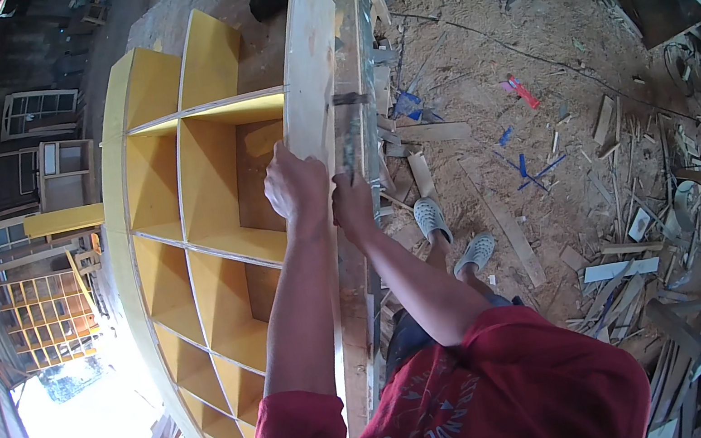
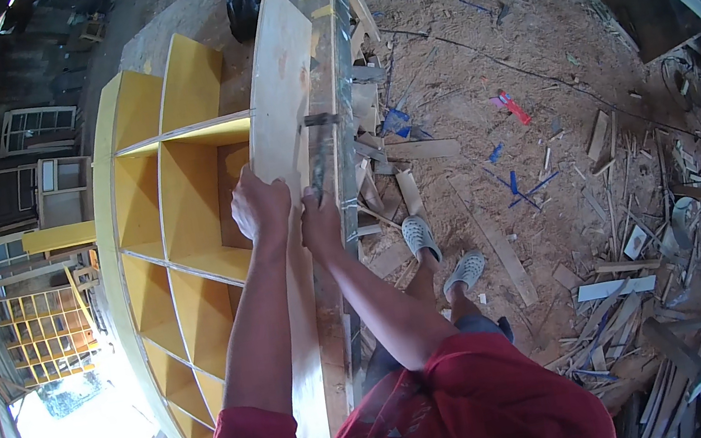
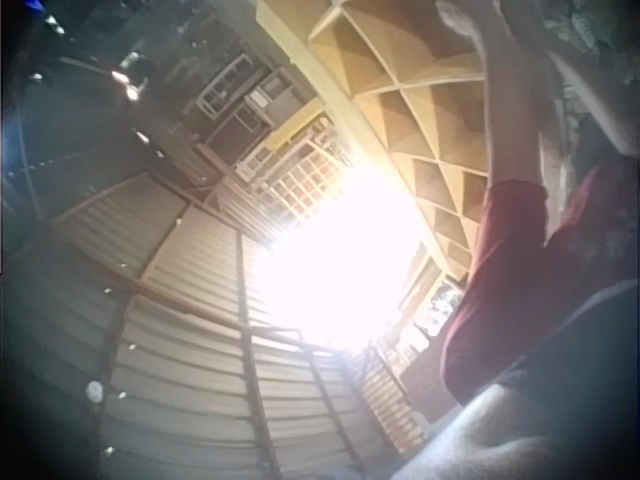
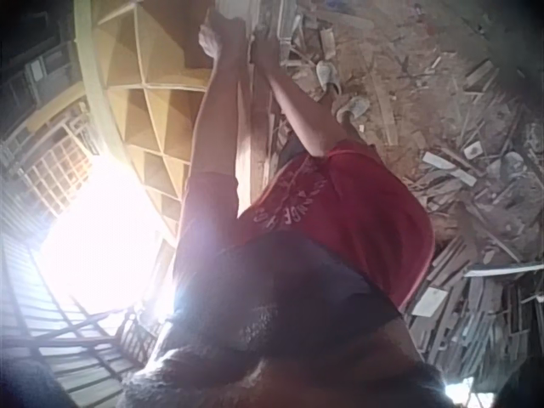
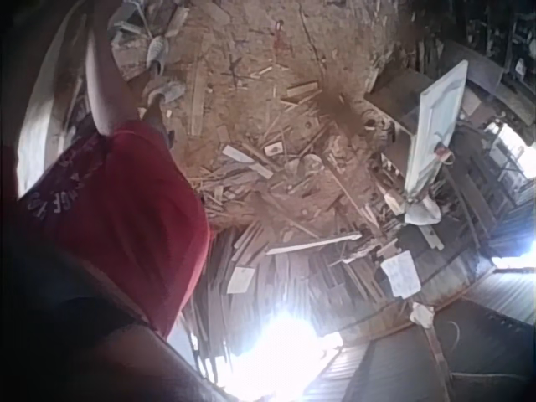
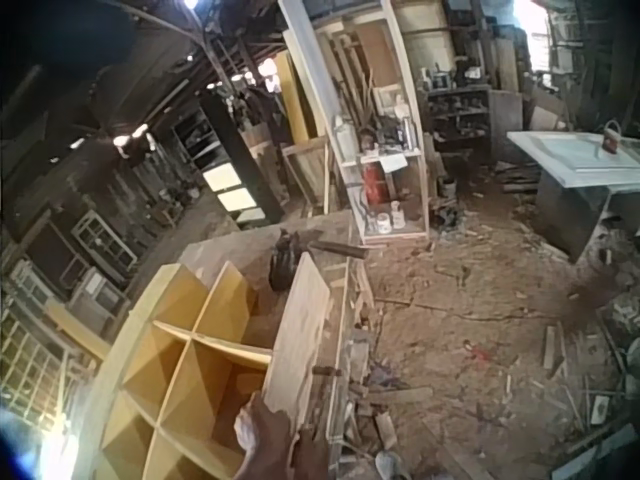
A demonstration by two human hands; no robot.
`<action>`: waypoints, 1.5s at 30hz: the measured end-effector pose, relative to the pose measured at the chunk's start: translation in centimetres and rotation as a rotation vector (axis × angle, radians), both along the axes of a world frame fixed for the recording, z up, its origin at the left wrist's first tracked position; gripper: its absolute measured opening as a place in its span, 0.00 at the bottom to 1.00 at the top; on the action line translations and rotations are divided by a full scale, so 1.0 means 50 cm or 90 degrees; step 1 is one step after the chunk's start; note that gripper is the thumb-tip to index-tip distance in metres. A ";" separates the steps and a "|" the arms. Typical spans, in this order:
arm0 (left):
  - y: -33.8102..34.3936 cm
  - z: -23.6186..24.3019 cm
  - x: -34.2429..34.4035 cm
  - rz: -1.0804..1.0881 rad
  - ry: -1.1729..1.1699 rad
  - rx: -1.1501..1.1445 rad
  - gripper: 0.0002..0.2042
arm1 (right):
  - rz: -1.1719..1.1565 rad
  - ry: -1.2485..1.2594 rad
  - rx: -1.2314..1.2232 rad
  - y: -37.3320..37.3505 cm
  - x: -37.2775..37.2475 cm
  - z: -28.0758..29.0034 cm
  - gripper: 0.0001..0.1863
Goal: The person hammers nails into the edge of a long wooden board to attach it to the side of a yellow shelving unit, using a hammer to drive each nail one at a time.
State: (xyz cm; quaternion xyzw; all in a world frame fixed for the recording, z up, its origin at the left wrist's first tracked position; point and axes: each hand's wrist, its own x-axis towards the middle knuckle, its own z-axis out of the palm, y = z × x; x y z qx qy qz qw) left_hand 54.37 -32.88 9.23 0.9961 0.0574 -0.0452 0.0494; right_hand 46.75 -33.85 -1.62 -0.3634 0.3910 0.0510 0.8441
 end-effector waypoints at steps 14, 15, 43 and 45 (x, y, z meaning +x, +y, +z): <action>-0.048 0.010 -0.014 -0.056 -0.024 -0.012 0.17 | 0.028 -0.055 -0.150 -0.043 -0.004 -0.076 0.22; -0.042 0.009 -0.017 -0.047 -0.018 -0.005 0.17 | 0.031 -0.067 -0.175 -0.060 -0.011 -0.071 0.23; -0.146 -0.284 0.738 -0.472 0.377 -0.139 0.14 | 0.306 0.116 -0.368 -0.632 0.051 0.069 0.14; -0.155 -0.340 0.751 -0.494 0.394 -0.105 0.15 | 0.295 0.168 -0.348 -0.628 0.104 0.110 0.13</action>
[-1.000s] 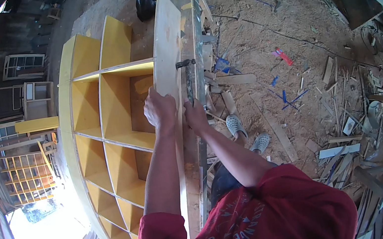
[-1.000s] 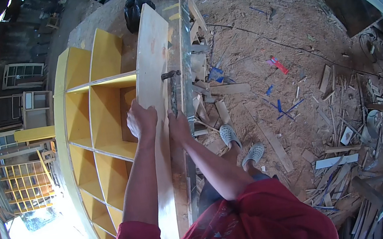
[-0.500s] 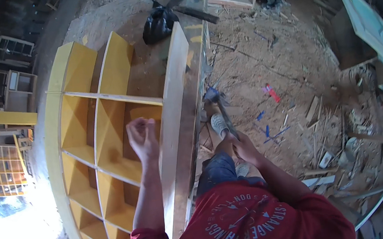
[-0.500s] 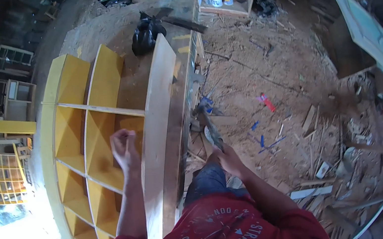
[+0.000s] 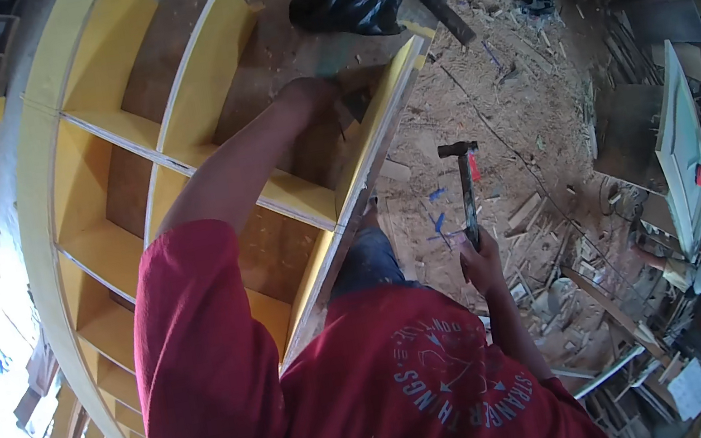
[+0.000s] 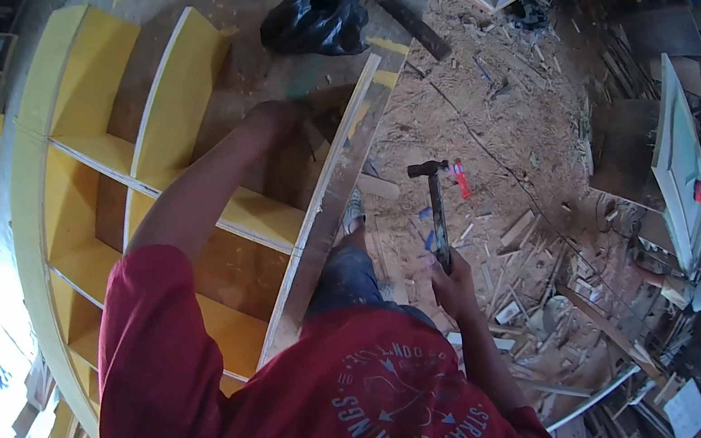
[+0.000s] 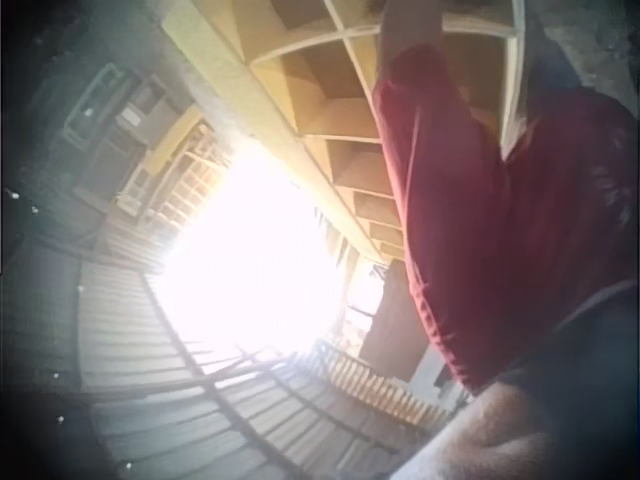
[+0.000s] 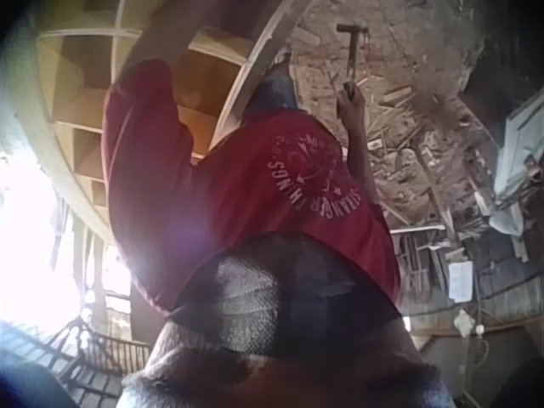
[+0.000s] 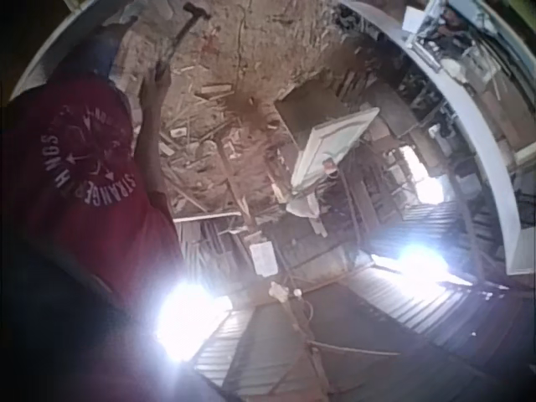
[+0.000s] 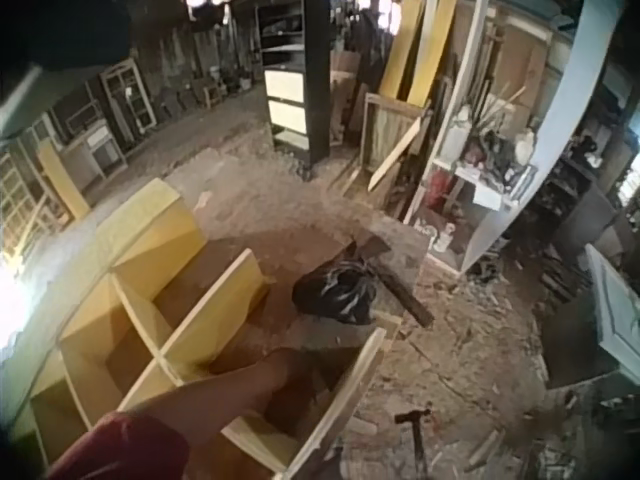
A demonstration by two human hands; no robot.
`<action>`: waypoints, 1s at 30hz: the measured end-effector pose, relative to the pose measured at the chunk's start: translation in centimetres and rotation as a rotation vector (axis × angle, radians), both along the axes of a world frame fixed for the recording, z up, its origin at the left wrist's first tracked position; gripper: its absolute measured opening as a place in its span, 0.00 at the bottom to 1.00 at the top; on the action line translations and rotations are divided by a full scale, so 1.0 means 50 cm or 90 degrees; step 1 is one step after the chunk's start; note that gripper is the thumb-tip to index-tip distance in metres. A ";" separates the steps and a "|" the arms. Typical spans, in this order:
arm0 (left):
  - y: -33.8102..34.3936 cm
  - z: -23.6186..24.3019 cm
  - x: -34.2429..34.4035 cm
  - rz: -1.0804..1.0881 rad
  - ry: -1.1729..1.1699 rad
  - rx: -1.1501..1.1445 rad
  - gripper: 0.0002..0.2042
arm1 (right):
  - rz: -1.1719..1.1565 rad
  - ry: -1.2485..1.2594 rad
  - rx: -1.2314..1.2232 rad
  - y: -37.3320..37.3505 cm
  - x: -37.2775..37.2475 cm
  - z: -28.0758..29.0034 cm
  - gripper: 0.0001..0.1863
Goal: The person hammers nails into the edge of a long wooden board to attach it to the side of a yellow shelving unit, using a hammer to drive each nail one at a time.
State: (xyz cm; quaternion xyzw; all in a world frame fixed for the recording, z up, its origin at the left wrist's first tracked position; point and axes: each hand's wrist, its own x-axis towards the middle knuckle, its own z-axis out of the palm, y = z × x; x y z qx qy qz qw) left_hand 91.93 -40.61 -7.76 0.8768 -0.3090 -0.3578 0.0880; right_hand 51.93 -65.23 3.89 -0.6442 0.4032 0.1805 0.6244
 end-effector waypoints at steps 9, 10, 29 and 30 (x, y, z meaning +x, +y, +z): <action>-0.018 0.005 -0.009 0.010 -0.024 -0.015 0.16 | 0.155 0.061 -0.135 -0.038 0.027 -0.004 0.20; -0.020 0.028 -0.008 0.114 0.007 -0.078 0.15 | 0.178 0.073 -0.141 -0.046 0.030 -0.001 0.21; 0.200 0.551 -0.596 0.632 0.109 -0.563 0.10 | 1.228 -0.202 -0.375 0.016 0.490 0.197 0.18; 0.181 0.528 -0.642 0.678 0.152 -0.545 0.10 | 1.253 -0.224 -0.371 0.024 0.507 0.187 0.18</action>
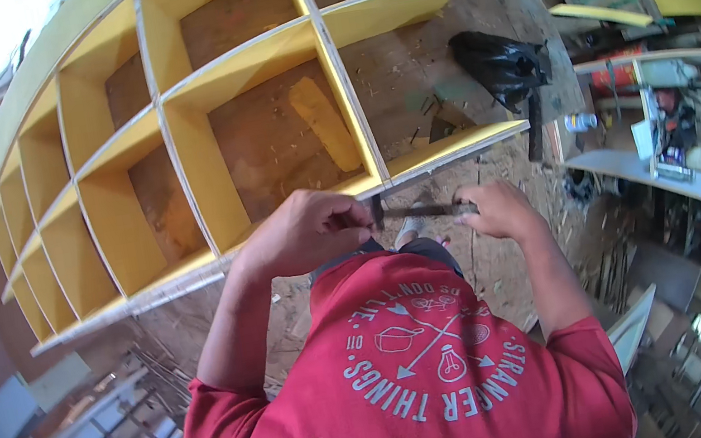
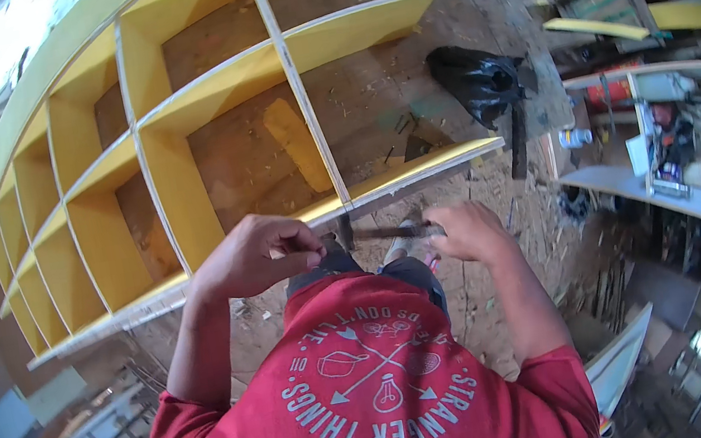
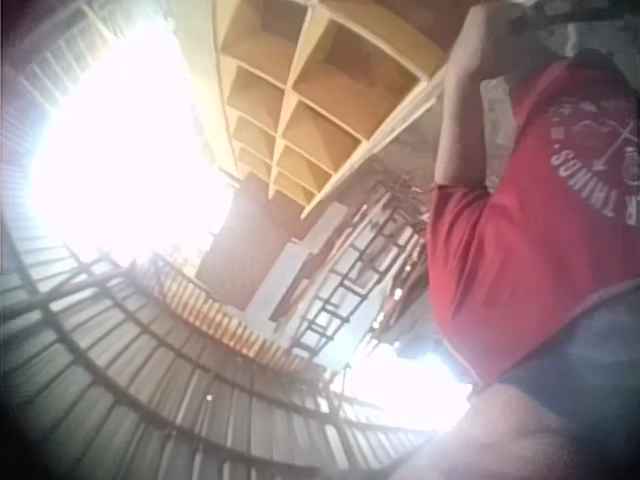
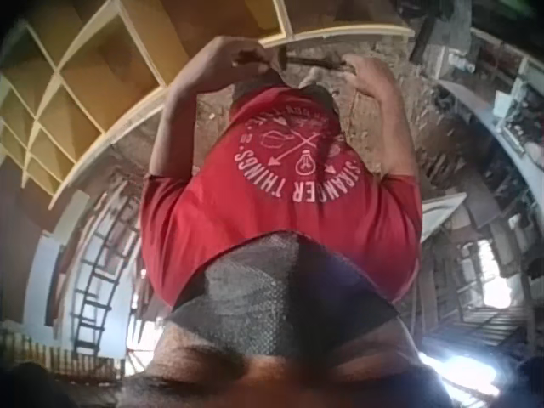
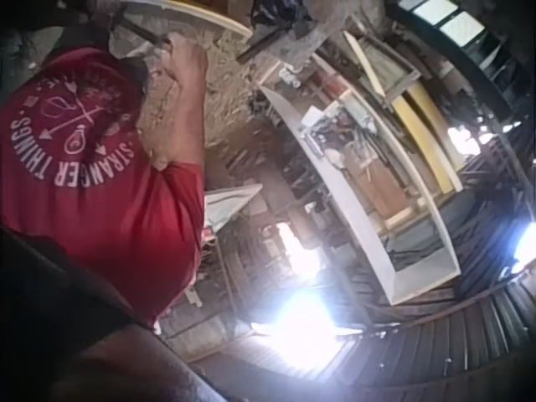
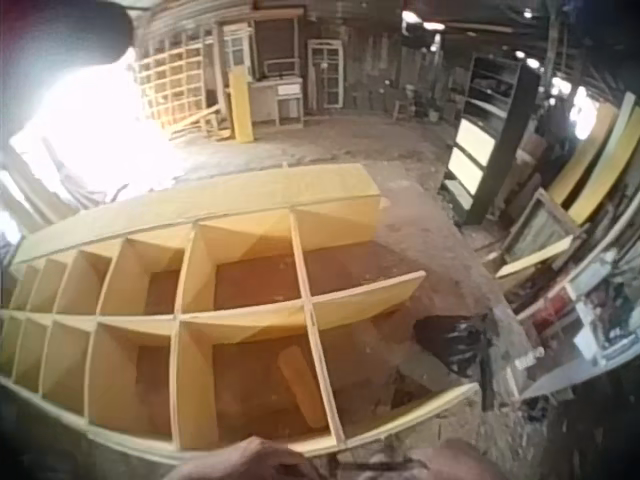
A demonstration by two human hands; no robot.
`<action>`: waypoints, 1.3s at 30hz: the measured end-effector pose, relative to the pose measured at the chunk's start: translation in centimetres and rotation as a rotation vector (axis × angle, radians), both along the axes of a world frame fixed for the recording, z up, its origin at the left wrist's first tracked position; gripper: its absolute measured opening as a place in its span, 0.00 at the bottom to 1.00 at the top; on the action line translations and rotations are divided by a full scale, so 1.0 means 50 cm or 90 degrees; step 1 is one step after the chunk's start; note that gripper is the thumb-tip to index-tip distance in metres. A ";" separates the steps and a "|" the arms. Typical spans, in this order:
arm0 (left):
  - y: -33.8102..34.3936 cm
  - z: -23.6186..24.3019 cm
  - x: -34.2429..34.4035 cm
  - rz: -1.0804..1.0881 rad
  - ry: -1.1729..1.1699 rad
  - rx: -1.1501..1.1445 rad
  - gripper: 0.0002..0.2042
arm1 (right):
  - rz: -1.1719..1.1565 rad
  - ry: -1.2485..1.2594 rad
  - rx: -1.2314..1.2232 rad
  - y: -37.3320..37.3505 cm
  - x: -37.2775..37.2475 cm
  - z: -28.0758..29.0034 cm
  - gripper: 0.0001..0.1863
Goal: The person hammers nails into the edge of a long wooden board to attach it to the side of a yellow shelving unit, using a hammer to drive each nail one at a time.
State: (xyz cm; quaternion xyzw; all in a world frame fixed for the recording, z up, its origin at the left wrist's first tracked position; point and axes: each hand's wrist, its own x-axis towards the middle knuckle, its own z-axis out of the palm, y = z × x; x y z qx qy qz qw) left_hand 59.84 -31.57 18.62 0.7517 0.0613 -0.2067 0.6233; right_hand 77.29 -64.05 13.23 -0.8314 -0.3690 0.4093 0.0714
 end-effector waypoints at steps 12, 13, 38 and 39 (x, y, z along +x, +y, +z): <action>-0.245 -0.398 -0.046 0.535 0.100 -0.041 0.14 | 0.061 -0.055 0.028 -0.159 0.061 -0.017 0.20; -0.242 -0.413 -0.034 0.542 0.116 -0.005 0.13 | 0.063 -0.061 0.032 -0.175 0.059 -0.022 0.20; -0.253 -0.484 -0.009 0.638 0.025 -0.103 0.09 | 0.221 -0.039 0.000 -0.085 0.040 0.007 0.22; -0.254 -0.481 -0.009 0.639 0.027 -0.101 0.08 | 0.239 -0.038 0.004 -0.080 0.043 0.006 0.22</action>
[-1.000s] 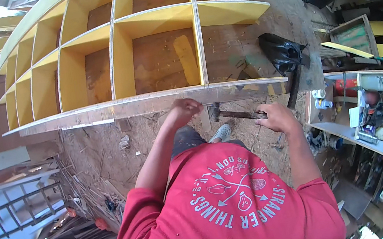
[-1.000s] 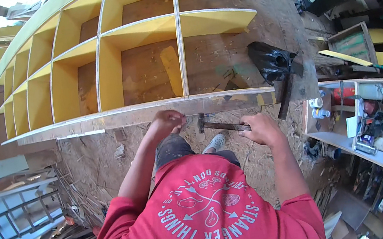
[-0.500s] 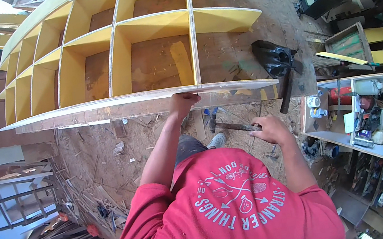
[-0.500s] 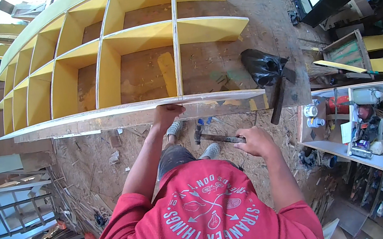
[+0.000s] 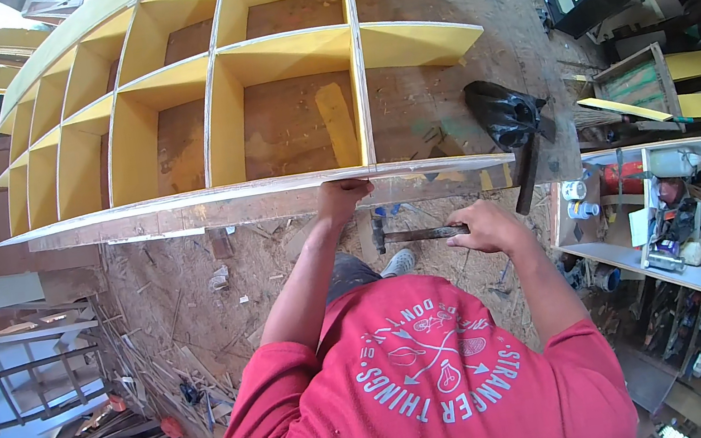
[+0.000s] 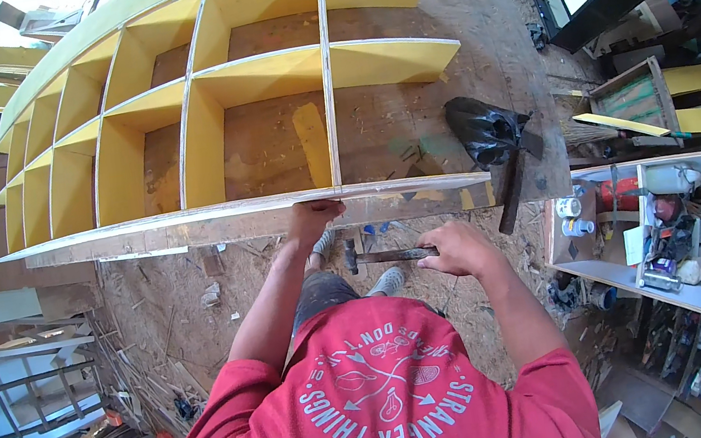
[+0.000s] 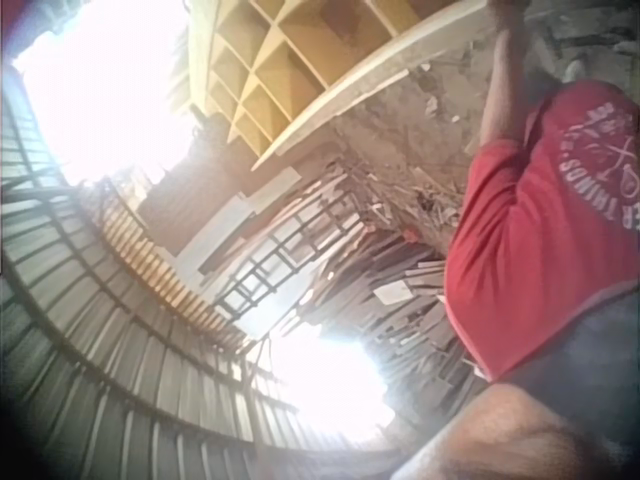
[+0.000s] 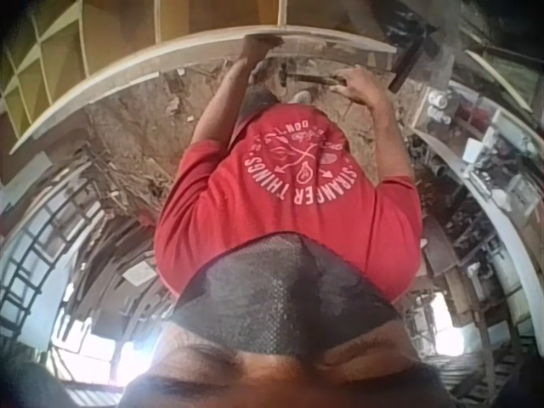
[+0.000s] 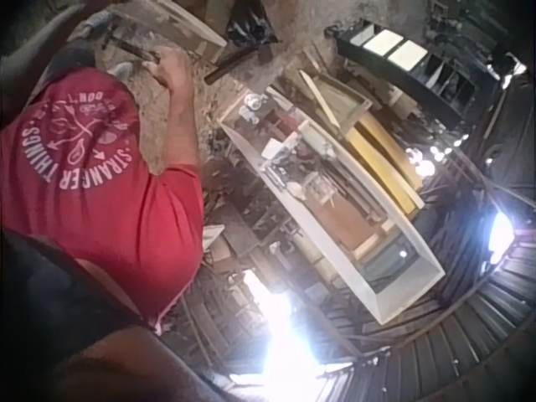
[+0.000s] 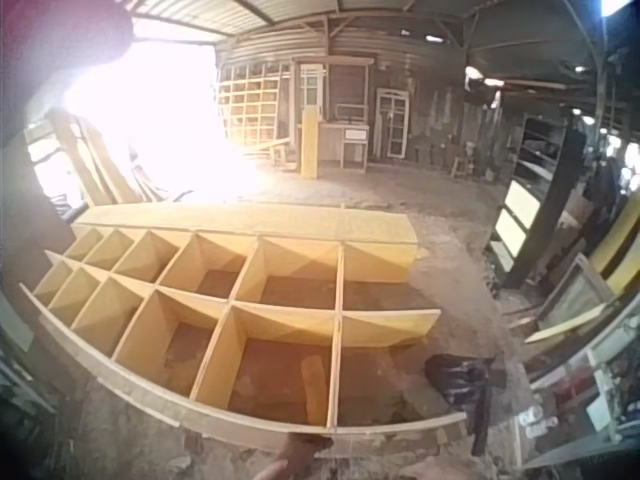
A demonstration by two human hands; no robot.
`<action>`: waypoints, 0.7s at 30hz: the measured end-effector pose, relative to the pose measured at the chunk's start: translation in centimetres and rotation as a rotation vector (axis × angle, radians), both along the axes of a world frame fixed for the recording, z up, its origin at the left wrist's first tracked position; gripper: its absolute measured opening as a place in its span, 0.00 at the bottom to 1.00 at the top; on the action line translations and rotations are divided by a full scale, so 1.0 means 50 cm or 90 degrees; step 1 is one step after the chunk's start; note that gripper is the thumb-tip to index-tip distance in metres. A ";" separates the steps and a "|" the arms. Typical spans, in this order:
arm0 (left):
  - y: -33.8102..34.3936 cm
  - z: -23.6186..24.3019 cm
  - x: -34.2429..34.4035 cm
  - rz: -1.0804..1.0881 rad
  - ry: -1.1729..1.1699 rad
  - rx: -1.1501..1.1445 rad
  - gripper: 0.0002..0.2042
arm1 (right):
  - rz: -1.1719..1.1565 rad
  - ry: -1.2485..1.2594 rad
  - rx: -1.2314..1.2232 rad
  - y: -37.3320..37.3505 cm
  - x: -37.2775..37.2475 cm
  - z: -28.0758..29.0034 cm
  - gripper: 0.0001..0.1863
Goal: The person hammers nails into the edge of a long wooden board to attach it to the side of a yellow shelving unit, using a hammer to drive each nail one at a time.
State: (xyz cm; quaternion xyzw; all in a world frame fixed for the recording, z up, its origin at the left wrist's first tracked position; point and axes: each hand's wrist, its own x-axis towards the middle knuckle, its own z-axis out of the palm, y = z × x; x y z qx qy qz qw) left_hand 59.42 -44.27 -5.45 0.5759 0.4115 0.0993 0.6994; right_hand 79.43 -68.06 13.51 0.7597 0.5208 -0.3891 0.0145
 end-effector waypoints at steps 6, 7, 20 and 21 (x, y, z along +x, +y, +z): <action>-0.005 0.013 0.006 0.011 -0.007 -0.015 0.09 | 0.043 0.056 0.044 0.020 0.025 -0.028 0.23; -0.005 0.012 0.004 0.010 -0.003 -0.019 0.09 | 0.043 0.057 0.045 0.026 0.034 -0.030 0.23; -0.011 0.023 0.009 0.019 -0.010 -0.029 0.09 | 0.050 0.058 0.059 0.032 0.051 -0.063 0.24; -0.011 0.018 0.007 0.025 -0.007 -0.021 0.09 | 0.031 0.074 0.059 0.037 0.044 -0.060 0.24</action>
